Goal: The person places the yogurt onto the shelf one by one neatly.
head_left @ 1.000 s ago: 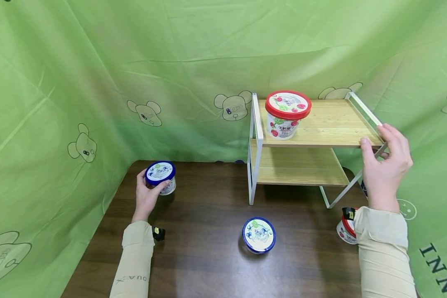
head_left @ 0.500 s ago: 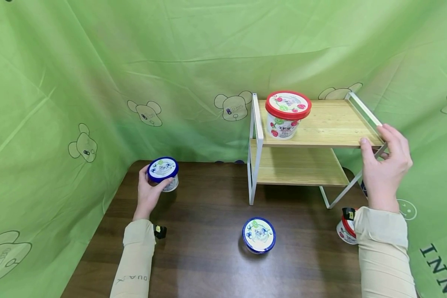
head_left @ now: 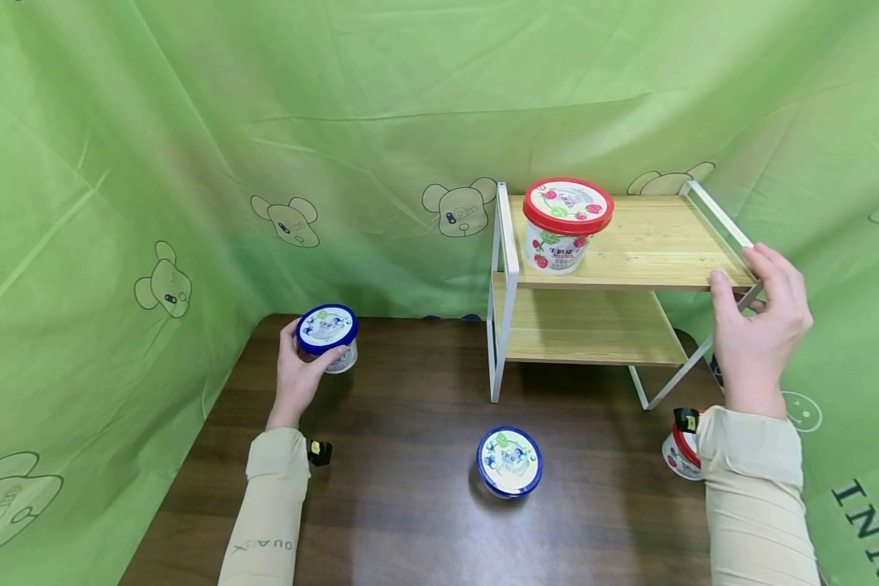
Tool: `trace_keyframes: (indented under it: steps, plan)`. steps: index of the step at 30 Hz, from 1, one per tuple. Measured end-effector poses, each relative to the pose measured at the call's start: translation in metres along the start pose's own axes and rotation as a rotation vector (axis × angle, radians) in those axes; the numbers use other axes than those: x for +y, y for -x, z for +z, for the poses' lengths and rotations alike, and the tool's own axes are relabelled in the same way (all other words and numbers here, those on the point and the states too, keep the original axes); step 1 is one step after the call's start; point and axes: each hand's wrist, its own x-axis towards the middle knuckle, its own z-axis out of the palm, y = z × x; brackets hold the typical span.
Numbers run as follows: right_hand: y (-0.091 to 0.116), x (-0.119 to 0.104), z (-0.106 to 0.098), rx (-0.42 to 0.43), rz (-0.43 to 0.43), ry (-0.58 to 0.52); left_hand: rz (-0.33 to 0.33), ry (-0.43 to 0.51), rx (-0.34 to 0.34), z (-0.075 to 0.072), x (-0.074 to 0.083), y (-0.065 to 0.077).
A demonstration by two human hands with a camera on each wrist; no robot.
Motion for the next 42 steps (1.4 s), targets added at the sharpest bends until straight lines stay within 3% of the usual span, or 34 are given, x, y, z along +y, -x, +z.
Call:
trace_keyframes:
  steps: [6,11,17,24,41,42]
  plan:
    - [0.000,0.000,0.000,0.004,0.004,0.001,0.024,-0.016,-0.008,0.003,0.000,0.000]
    - [0.003,-0.015,0.000,0.012,0.017,0.002,0.023,-0.021,-0.025,0.007,0.005,-0.001]
    - [0.009,-0.042,-0.003,0.021,0.025,-0.014,0.035,-0.026,-0.056,0.012,0.031,0.008]
    - [0.009,-0.046,-0.003,0.020,0.023,-0.023,0.091,-0.056,-0.073,0.019,0.054,0.018]
    - [0.009,-0.045,-0.003,0.023,0.028,-0.016,0.154,-0.033,-0.114,0.030,0.061,0.018]
    - [0.009,-0.045,-0.003,0.023,0.028,-0.016,0.160,-0.033,-0.113,0.030,0.056,0.016]
